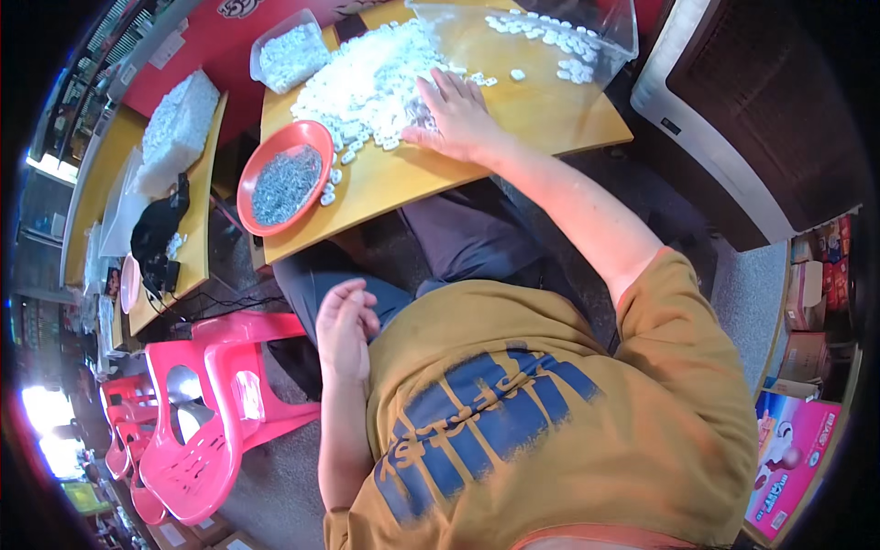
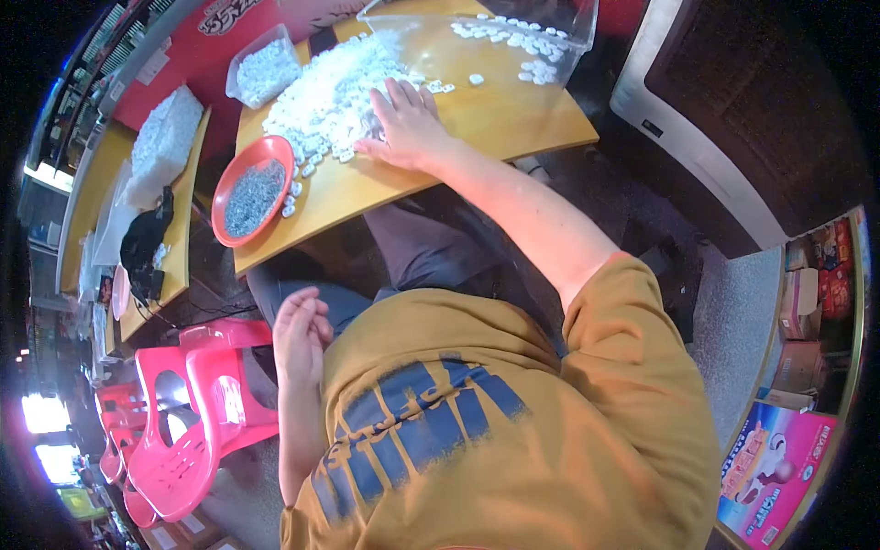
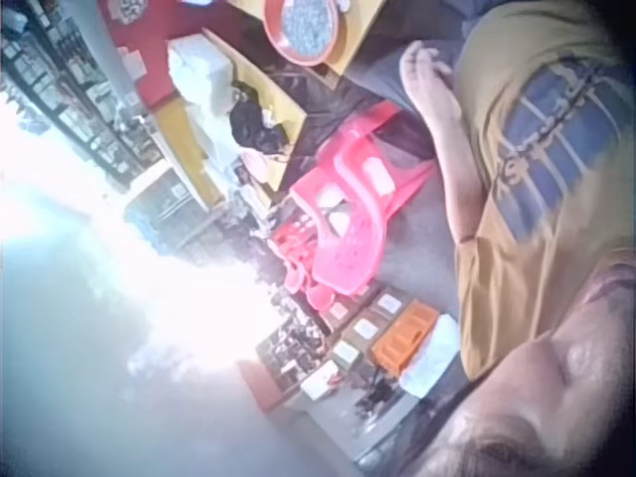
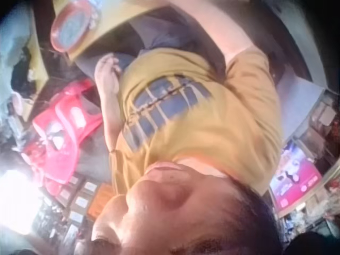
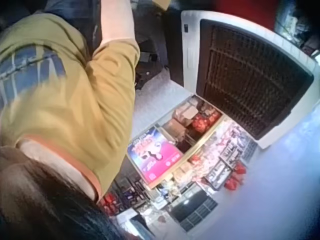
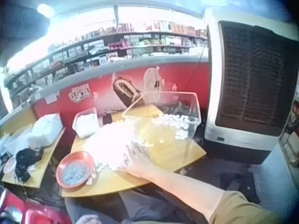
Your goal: Assembling small white plastic components by inserting metal springs into them at a workbench.
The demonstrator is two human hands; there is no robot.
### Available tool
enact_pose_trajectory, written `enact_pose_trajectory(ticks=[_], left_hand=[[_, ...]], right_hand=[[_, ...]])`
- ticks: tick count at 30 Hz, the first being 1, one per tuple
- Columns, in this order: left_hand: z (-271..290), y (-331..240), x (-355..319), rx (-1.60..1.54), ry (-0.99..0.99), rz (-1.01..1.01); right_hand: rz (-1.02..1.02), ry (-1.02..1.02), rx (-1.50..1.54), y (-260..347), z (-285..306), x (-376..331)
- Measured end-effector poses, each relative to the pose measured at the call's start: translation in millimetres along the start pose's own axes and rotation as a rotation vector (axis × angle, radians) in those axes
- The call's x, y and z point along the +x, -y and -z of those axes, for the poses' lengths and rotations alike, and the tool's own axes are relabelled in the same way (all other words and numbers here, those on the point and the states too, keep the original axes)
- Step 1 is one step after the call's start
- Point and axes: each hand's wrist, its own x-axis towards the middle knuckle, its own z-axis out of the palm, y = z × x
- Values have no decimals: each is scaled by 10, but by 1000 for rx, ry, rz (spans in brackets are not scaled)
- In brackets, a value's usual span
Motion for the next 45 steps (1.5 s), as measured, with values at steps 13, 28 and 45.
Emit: enact_pose_trajectory(ticks=[13, 28, 45], left_hand=[[32, -341, 687, 73, -145, -138], [-614, -364, 850, 633, -123, -425], [-1037, -417, 1466, 1316, 287, -781]], right_hand=[[359, -38, 74, 12, -186, 80], [329, -256, 329, -55, 64, 132], [194, -176, 420, -281, 423, -418]])
